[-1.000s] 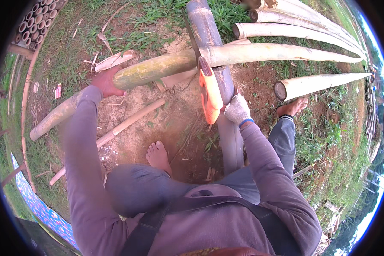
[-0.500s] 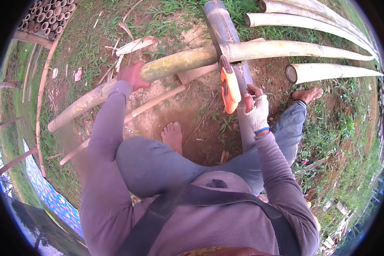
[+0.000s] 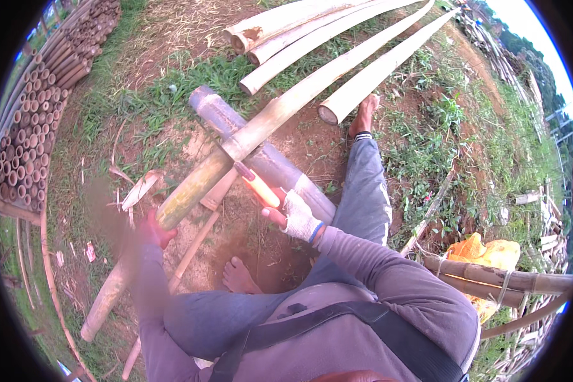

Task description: The person sits on the ground and uses a hand saw to cut bamboo poles into shorter sections. They hold the bamboo with one hand and saw with the other, repeatedly cutting multiple poles and stacking the cut pieces nearby.

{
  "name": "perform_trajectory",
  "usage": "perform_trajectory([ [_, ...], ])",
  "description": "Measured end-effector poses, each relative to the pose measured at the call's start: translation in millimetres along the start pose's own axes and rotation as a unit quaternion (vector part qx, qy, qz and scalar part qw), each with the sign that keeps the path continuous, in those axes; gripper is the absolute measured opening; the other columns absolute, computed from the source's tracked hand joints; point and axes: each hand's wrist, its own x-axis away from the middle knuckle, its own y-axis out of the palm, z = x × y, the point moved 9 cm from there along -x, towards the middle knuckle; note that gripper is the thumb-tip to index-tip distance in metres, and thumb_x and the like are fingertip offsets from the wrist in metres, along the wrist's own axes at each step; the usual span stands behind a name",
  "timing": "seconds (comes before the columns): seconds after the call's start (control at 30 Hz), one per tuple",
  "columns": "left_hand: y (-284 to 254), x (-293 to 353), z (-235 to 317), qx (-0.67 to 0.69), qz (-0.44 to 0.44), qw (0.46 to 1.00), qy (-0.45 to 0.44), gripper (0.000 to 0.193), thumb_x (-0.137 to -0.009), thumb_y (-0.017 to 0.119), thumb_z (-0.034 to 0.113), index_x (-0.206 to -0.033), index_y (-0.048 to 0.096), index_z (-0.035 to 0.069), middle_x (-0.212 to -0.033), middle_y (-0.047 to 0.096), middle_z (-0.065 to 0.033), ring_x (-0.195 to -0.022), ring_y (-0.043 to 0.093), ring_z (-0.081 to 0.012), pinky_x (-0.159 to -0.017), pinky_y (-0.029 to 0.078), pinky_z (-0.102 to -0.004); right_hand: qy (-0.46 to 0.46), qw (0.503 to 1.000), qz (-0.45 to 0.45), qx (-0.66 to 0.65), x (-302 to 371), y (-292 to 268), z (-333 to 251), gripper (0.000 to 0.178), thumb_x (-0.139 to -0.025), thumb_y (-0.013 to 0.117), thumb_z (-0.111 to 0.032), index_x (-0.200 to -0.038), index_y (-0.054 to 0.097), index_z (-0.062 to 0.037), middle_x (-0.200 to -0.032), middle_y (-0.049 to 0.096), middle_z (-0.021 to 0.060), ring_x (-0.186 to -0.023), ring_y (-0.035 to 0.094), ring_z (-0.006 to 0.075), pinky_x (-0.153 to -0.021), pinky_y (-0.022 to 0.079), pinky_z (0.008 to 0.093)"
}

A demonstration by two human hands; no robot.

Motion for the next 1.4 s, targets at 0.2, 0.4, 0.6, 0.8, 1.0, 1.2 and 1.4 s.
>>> perform_trajectory([
  [0.2, 9, -8, 5, -0.028, 0.074, 0.995, 0.054, 0.087, -0.064, 0.099, 0.043, -0.135, 0.060, 0.013, -0.121, 0.073, -0.0198, -0.108, 0.074, -0.0435, -0.093, 0.059, -0.0542, 0.138, 0.944, 0.266, -0.137, -53, -77, 61, 0.068, -0.101, 0.073, -0.049, -0.138, 0.063, 0.0081, -0.124, 0.074, 0.0231, -0.112, 0.071, 0.0278, -0.096, 0.056, 0.0392],
  [0.4, -2, 8, 16, -0.044, 0.145, 0.986, 0.070, 0.093, -0.062, 0.099, 0.039, -0.141, 0.058, 0.012, -0.127, 0.069, -0.0191, -0.116, 0.068, -0.0433, -0.100, 0.054, -0.0553, 0.206, 0.881, 0.336, -0.264, -170, -111, 109, 0.083, -0.090, 0.088, -0.044, -0.146, 0.056, 0.0094, -0.135, 0.071, 0.0213, -0.118, 0.070, 0.0290, -0.099, 0.056, 0.0416],
  [0.6, -3, 32, 20, -0.063, 0.218, 0.972, 0.057, 0.098, -0.061, 0.099, 0.036, -0.145, 0.056, 0.010, -0.131, 0.065, -0.0184, -0.122, 0.064, -0.0431, -0.106, 0.049, -0.0563, 0.156, 0.827, 0.407, -0.355, -230, -108, 133, 0.100, -0.080, 0.097, -0.029, -0.153, 0.036, 0.0023, -0.142, 0.061, 0.0217, -0.124, 0.065, 0.0322, -0.105, 0.056, 0.0450],
  [0.8, 10, 19, 16, -0.027, 0.190, 0.981, 0.035, 0.096, -0.059, 0.098, 0.036, -0.140, 0.057, 0.008, -0.127, 0.065, -0.0180, -0.115, 0.065, -0.0434, -0.103, 0.049, -0.0562, 0.152, 0.823, 0.400, -0.373, -249, -112, 155, 0.094, -0.077, 0.097, -0.026, -0.148, 0.042, 0.0045, -0.133, 0.065, 0.0227, -0.114, 0.070, 0.0344, -0.098, 0.061, 0.0482],
  [1.0, 1, 14, 38, -0.095, 0.237, 0.963, 0.090, 0.094, -0.059, 0.097, 0.037, -0.139, 0.058, 0.007, -0.124, 0.064, -0.0186, -0.110, 0.066, -0.0432, -0.100, 0.050, -0.0565, 0.154, 0.822, 0.377, -0.398, -261, -116, 171, 0.091, -0.077, 0.095, -0.027, -0.147, 0.045, 0.0050, -0.128, 0.067, 0.0223, -0.109, 0.072, 0.0354, -0.093, 0.063, 0.0503],
  [1.2, -15, 1, 46, 0.011, 0.116, 0.992, 0.052, 0.088, -0.061, 0.095, 0.035, -0.136, 0.060, 0.006, -0.124, 0.064, -0.0206, -0.109, 0.066, -0.0456, -0.096, 0.054, -0.0565, 0.158, 0.840, 0.380, -0.355, -272, -126, 180, 0.088, -0.079, 0.095, -0.026, -0.145, 0.044, 0.0024, -0.129, 0.066, 0.0204, -0.107, 0.072, 0.0322, -0.096, 0.062, 0.0462],
  [1.4, -11, 27, 54, -0.022, 0.176, 0.982, 0.068, 0.086, -0.061, 0.095, 0.034, -0.135, 0.061, 0.007, -0.118, 0.066, -0.0212, -0.108, 0.067, -0.0470, -0.091, 0.056, -0.0574, 0.167, 0.814, 0.317, -0.457, -252, -118, 187, 0.079, -0.081, 0.093, -0.024, -0.142, 0.052, 0.0057, -0.127, 0.068, 0.0211, -0.113, 0.072, 0.0341, -0.098, 0.063, 0.0483],
])
